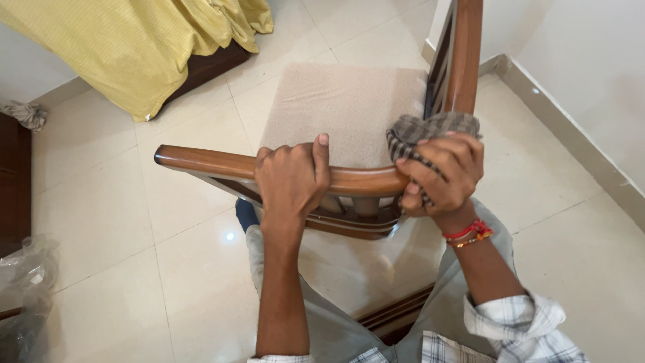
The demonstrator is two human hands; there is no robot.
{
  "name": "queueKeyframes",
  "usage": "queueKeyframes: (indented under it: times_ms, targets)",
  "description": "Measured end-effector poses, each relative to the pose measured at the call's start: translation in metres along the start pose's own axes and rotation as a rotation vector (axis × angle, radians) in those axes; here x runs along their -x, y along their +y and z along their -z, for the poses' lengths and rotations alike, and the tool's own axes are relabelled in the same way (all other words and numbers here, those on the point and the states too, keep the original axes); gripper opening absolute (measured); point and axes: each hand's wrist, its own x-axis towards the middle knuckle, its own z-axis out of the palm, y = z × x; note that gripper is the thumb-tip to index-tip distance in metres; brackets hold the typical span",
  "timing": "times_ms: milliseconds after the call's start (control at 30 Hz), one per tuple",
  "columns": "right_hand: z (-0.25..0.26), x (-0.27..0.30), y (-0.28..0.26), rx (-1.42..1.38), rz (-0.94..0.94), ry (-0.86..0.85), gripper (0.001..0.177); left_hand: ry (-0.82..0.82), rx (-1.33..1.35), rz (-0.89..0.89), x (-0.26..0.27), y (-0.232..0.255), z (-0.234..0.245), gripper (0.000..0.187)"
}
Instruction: The person wipes the wooden armrest and back of a chair using a cloth. They hold the chair with one hand and scrub the surface with the other, moving along the curved arm and vertical slats.
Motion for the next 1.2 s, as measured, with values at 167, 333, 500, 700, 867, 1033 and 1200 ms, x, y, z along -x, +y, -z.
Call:
queueKeyframes:
  times_ms: [167,333,500,700,867,1033,1200]
  targets:
    - [-0.002,-0.002,0.041,-0.042,0.01,-0.005,0.027,0.004,-0.034,0.041,-0.011,0.023,-0.018,0.069]
    - [-0.006,-0.01,0.096,-0.087,0.043,-0.029,0.036,-0.137,-0.031,0.136,-0.025,0.057,-0.036,0.076]
    - [-0.011,-0.018,0.131,-0.138,-0.055,-0.063,0.043,-0.078,0.0,-0.014,-0.033,0.077,-0.042,0.064]
    - [-0.022,-0.002,0.104,-0.182,-0.411,0.081,0.037,-0.414,0.027,-0.213,-0.044,0.04,-0.009,0.068]
    - [-0.034,0.013,0.054,-0.017,-0.406,0.11,0.032,-0.528,0.035,-0.119,-0.046,0.025,0.003,0.079]
    - [-0.046,0.014,-0.003,0.109,-0.054,-0.215,0.03,-0.36,0.038,-0.065,-0.036,0.023,-0.006,0.075]
    - [-0.027,-0.013,0.017,0.072,0.173,-0.364,0.045,-0.226,0.029,-0.085,-0.016,-0.004,0.011,0.056]
